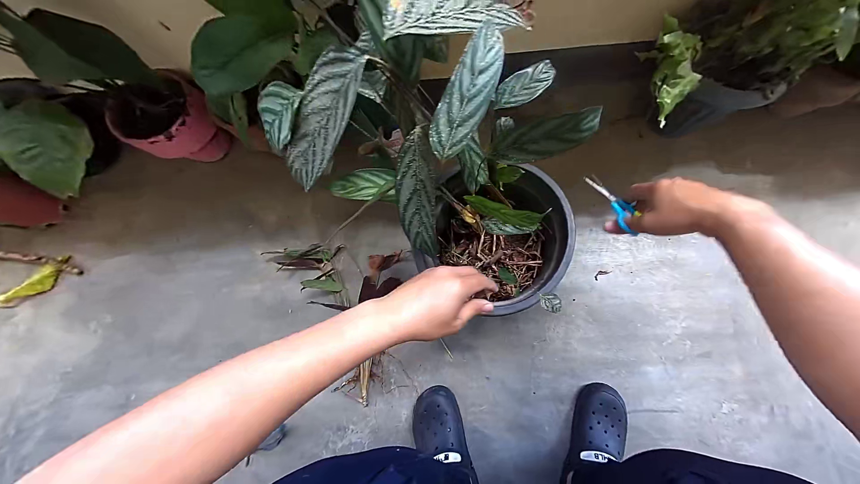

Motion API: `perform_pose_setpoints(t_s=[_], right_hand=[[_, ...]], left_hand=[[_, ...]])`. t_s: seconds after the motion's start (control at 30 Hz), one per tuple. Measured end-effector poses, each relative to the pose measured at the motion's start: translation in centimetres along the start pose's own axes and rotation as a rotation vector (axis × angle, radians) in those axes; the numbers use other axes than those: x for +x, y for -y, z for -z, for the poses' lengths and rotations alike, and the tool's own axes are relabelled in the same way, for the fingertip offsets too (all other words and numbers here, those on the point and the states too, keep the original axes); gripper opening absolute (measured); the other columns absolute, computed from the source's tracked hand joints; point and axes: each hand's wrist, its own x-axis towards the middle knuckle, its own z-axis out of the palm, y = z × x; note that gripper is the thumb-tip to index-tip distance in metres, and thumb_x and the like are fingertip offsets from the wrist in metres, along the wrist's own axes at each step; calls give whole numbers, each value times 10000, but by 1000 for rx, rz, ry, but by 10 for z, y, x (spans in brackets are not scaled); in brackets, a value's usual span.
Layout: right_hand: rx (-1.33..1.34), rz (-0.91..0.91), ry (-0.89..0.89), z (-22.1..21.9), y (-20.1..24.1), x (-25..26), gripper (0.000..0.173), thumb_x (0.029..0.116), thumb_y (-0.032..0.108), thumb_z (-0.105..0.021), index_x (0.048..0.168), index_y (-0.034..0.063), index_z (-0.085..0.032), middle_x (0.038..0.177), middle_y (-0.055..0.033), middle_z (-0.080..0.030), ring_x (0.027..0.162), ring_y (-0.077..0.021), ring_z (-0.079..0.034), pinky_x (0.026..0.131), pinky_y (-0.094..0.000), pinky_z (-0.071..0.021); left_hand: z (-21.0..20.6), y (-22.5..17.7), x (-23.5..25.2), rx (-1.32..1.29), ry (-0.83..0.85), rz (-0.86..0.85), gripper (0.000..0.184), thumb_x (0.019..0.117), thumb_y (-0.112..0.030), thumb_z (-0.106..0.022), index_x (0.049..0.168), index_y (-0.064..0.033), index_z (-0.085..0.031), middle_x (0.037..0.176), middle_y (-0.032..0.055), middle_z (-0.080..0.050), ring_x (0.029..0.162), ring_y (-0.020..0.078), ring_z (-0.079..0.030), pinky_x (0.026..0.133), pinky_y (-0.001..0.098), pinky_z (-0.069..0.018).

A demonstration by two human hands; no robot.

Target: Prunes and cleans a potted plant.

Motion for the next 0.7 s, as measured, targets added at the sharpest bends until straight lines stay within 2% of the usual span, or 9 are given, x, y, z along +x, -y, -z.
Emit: perform_pose_setpoints(t_s=[0.1, 0.2, 0.27, 0.3, 0.37, 0.47, 0.53, 0.6, 0.7], right_hand=[[-35, -106, 64, -63, -9, 16, 551, 903, 482, -767, 1132, -13, -692, 1008, -281, -685, 1010, -487, -660, 849, -715, -493], [-54, -131, 186, -126, -4, 17, 544, 853, 489, -811, 951, -34, -701, 924, -235, -691, 928, -421, -682, 791, -640, -531], [-81, -112, 276, -152, 4, 15, 536, 874, 439, -810, 989, -72, -692, 1018, -272, -681, 1014, -444, -663, 861, -640, -515], [-99, -97, 320, -160, 8, 14, 535, 888, 402, -804, 1050, -92, -677, 1090, -295, -666, 1078, -462, -646, 899, -646, -505], [-140, -72, 381, -171, 14, 14, 512, 898, 310, -802, 1156, -102, -639, 1200, -316, -637, 1167, -479, -619, 937, -650, -503], [-156, -40, 436, -188, 16, 17, 439, 910, 172, -774, 1208, -107, -614, 1229, -320, -625, 1181, -477, -618, 954, -632, -507], [-180, -19, 467, -194, 17, 17, 357, 940, 128, -728, 1168, -124, -618, 1208, -327, -629, 1159, -480, -627, 951, -624, -505], [-220, -8, 523, -196, 20, 15, 313, 967, 106, -685, 1154, -136, -618, 1209, -335, -627, 1169, -487, -620, 956, -624, -499], [-236, -7, 552, -202, 21, 9, 397, 952, 77, -699, 1245, -150, -557, 1232, -350, -608, 1169, -497, -617, 951, -621, -506]], left_hand=[[-7, -4, 46, -27, -9, 39, 407, 1042, -242, -612, 1386, -26, -599, 1247, 162, -690, 1144, 286, -683, 1029, 491, -530], [-6, 7, 81, -155, -15, 292, 587, 1046, -285, -612, 1539, -25, -425, 1386, 201, -618, 1227, 307, -652, 1080, 503, -504], [-1, 15, 92, -219, 5, 427, 646, 1056, -346, -588, 1587, -62, -354, 1487, 179, -544, 1278, 293, -618, 1097, 486, -486], [-1, 16, 90, -232, 6, 417, 613, 1053, -368, -590, 1554, -64, -411, 1457, 168, -572, 1249, 283, -635, 1078, 490, -500], [-9, 10, 78, -225, 40, 292, 544, 1011, -436, -644, 1405, -65, -586, 1268, 128, -687, 1146, 238, -684, 1027, 489, -545], [-32, -10, 59, -28, 205, 91, 677, 969, -576, -634, 1390, -47, -601, 1300, 159, -663, 1255, 307, -616, 1098, 531, -461], [-49, -12, 49, 162, 125, -66, 573, 1015, -469, -608, 1341, 2, -619, 1220, 201, -690, 1218, 372, -639, 1089, 554, -456], [-65, -1, 44, 257, -54, -201, 347, 1007, -279, -617, 1202, -1, -687, 1054, 171, -728, 1080, 350, -700, 1031, 541, -499], [-65, 7, 38, 254, -57, -268, 287, 989, -189, -603, 1182, -3, -704, 1027, 149, -735, 1071, 322, -702, 1074, 521, -469]])
